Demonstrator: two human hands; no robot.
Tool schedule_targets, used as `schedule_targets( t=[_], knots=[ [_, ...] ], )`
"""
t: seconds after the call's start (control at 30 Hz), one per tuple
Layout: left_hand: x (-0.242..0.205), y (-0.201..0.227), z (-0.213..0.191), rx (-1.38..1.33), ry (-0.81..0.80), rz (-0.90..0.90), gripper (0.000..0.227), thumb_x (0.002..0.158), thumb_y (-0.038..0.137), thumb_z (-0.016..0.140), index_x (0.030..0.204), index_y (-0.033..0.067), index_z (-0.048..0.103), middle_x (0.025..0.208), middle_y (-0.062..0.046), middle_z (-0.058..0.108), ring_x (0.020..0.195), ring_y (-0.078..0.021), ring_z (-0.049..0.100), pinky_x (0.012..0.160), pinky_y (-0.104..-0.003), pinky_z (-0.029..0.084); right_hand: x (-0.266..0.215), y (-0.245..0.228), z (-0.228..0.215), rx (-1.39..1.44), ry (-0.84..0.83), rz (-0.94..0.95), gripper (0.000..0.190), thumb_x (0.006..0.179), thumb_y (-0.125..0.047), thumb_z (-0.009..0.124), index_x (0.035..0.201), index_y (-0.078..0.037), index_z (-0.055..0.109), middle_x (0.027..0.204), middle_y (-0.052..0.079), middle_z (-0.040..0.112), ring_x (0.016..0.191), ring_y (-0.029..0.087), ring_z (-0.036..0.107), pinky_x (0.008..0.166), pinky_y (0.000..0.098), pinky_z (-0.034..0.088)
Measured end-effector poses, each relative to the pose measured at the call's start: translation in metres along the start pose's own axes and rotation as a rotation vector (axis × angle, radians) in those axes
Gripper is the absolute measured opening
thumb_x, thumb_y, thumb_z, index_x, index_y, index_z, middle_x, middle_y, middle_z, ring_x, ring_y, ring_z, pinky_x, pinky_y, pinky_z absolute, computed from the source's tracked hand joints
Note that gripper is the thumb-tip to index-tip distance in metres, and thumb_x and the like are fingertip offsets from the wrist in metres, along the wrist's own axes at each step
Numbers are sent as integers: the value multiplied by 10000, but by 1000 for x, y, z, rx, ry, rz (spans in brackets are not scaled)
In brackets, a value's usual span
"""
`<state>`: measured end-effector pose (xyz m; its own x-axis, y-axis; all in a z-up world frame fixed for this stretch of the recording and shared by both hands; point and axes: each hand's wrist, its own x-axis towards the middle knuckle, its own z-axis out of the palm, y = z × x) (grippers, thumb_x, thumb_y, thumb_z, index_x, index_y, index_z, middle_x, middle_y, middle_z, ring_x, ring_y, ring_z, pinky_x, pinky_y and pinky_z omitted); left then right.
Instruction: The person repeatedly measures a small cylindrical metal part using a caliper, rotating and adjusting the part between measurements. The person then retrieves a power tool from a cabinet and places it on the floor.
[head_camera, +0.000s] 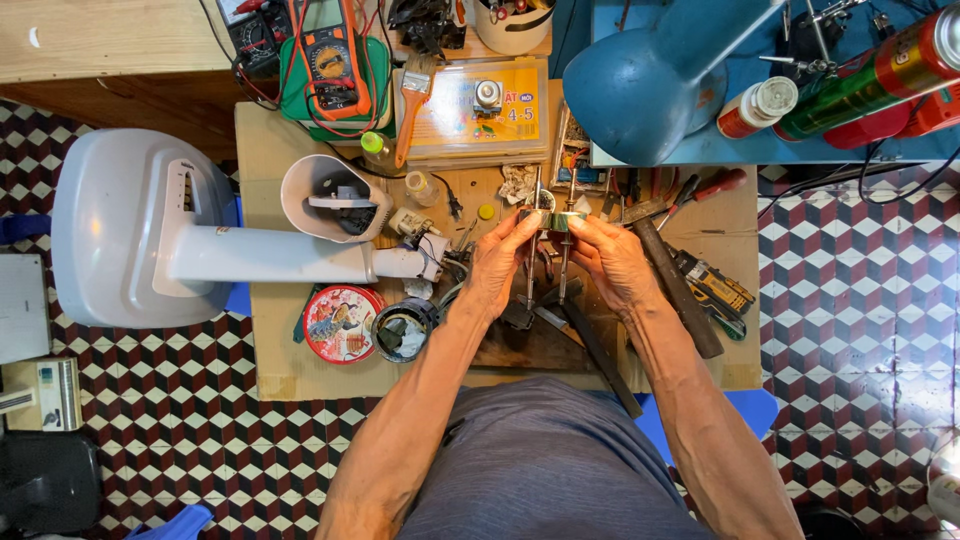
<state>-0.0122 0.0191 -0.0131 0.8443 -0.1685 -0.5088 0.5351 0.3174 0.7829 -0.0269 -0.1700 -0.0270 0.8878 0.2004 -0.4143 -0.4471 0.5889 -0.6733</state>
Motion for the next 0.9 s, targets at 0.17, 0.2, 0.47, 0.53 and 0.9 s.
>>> schedule_targets(
  t=[0.17, 0.2, 0.47, 0.53, 0.9],
  knots=[
    [-14, 4, 10, 37, 29, 66, 514, 939, 299, 745, 1349, 3, 652, 1029, -6, 686, 889, -89, 615, 849, -246, 501, 0, 22, -28, -632, 276, -17, 404, 942, -302, 725, 1186, 17, 762, 1056, 162, 750, 899, 211, 688, 820, 351, 559],
    [-18, 4, 12, 28, 27, 65, 545, 914, 277, 755, 1364, 3, 615, 1056, -22, 698, 923, -100, 637, 878, -250, 513, 1, 31, -37, -754, 323, 2, 426, 909, -313, 734, 1193, 4, 742, 1033, 172, 751, 901, 247, 696, 827, 374, 554],
    [-33, -7, 11, -40, 90, 21, 639, 836, 188, 790, 1385, -2, 523, 1133, -112, 703, 976, -205, 682, 888, -305, 540, -3, 88, -78, -1348, 446, -326, 499, 865, -304, 703, 1228, 36, 665, 1146, 279, 672, 1033, 447, 647, 884, 495, 503],
    [-28, -14, 8, -156, 120, 81, 531, 870, 160, 777, 1319, -10, 549, 1141, -111, 696, 1032, -189, 683, 952, -302, 558, -21, 77, -63, -1175, 436, -331, 474, 916, -330, 674, 1243, 13, 665, 1166, 253, 673, 1031, 401, 649, 890, 455, 499],
    [-20, -54, -9, -512, 168, -49, 192, 915, 76, 741, 1071, -25, 695, 1082, -116, 714, 1010, -207, 704, 976, -325, 597, -107, 44, 22, -840, 375, -180, 309, 973, -321, 618, 1078, -54, 732, 782, 29, 712, 654, 112, 678, 606, 277, 544]
  ],
)
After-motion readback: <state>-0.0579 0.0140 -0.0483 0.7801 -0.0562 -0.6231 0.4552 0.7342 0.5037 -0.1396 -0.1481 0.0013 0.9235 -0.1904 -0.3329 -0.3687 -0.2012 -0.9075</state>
